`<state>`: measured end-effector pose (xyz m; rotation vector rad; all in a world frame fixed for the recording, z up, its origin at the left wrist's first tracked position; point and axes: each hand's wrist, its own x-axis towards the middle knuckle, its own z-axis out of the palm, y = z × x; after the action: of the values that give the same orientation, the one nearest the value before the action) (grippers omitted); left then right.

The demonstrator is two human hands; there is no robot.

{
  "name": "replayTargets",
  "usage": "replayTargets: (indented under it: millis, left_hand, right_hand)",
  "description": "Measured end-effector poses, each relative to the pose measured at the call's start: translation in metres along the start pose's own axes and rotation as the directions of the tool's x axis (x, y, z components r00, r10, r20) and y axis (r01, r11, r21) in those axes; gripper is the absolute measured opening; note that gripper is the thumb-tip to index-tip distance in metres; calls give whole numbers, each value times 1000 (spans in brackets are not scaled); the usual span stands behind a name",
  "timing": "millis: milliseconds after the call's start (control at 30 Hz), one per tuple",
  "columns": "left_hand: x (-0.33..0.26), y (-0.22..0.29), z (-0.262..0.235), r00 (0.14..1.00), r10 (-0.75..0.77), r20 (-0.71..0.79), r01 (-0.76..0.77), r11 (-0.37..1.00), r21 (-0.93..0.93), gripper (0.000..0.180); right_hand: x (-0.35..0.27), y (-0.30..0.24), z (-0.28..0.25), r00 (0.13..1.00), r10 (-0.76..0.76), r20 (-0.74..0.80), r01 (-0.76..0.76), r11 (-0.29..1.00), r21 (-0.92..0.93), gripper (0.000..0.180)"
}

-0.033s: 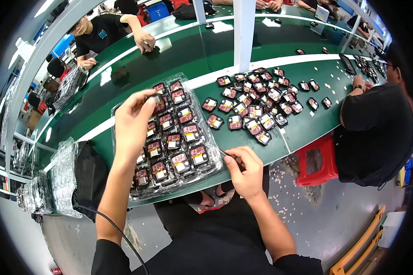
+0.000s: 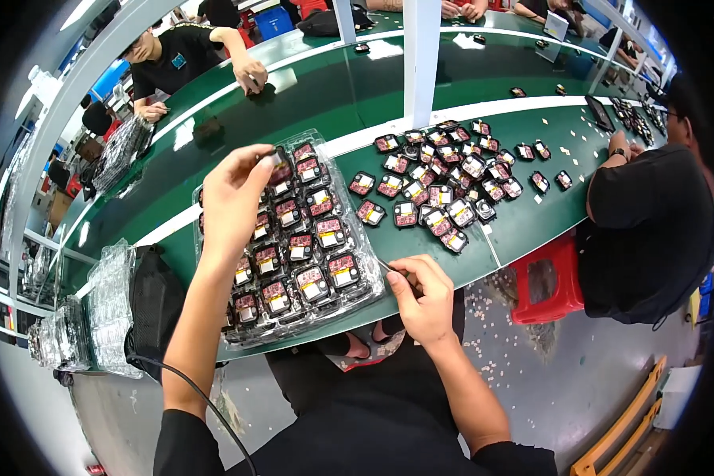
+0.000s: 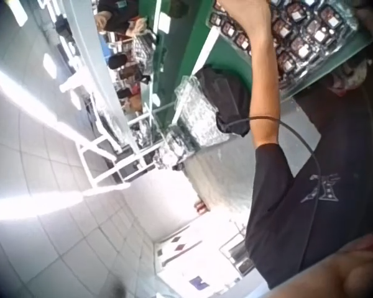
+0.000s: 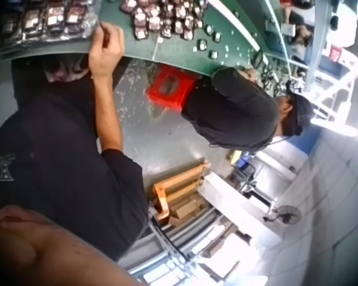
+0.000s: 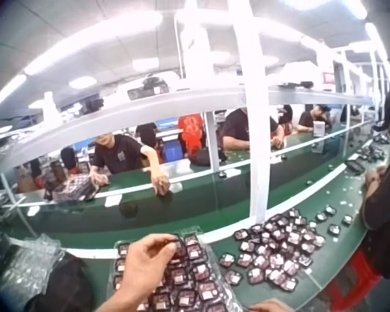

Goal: Assembling and inspecting small cooling fans on a production line.

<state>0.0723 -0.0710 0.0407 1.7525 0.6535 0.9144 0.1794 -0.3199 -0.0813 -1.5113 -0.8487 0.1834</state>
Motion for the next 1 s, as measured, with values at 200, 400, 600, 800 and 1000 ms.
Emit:
replayTargets:
  millis: [200, 400, 600, 800, 1000]
  left_hand:
    - [78, -45, 17, 995, 97, -32, -72, 889, 453, 25]
    - [83, -65, 18, 952, 218, 216, -305, 591, 747, 30]
    - [55, -53, 29, 902, 256, 348, -432, 560, 707, 46]
    - [39, -52, 32, 844, -41, 535, -465, 440, 768, 84]
    - [39, -48, 30, 855, -75, 514, -440, 421, 793, 82]
  right_hand:
    - [-2, 1, 3, 999, -14, -46, 12, 999, -36, 12]
    - [0, -2, 5, 999, 10, -53, -13, 999, -47, 11]
    - [0, -3, 2, 999, 4, -53, -7, 998, -56, 12]
    - [1, -7, 1, 999, 17, -34, -20, 997, -81, 13]
    - [2, -6, 3, 999, -2, -35, -1, 996, -86, 12]
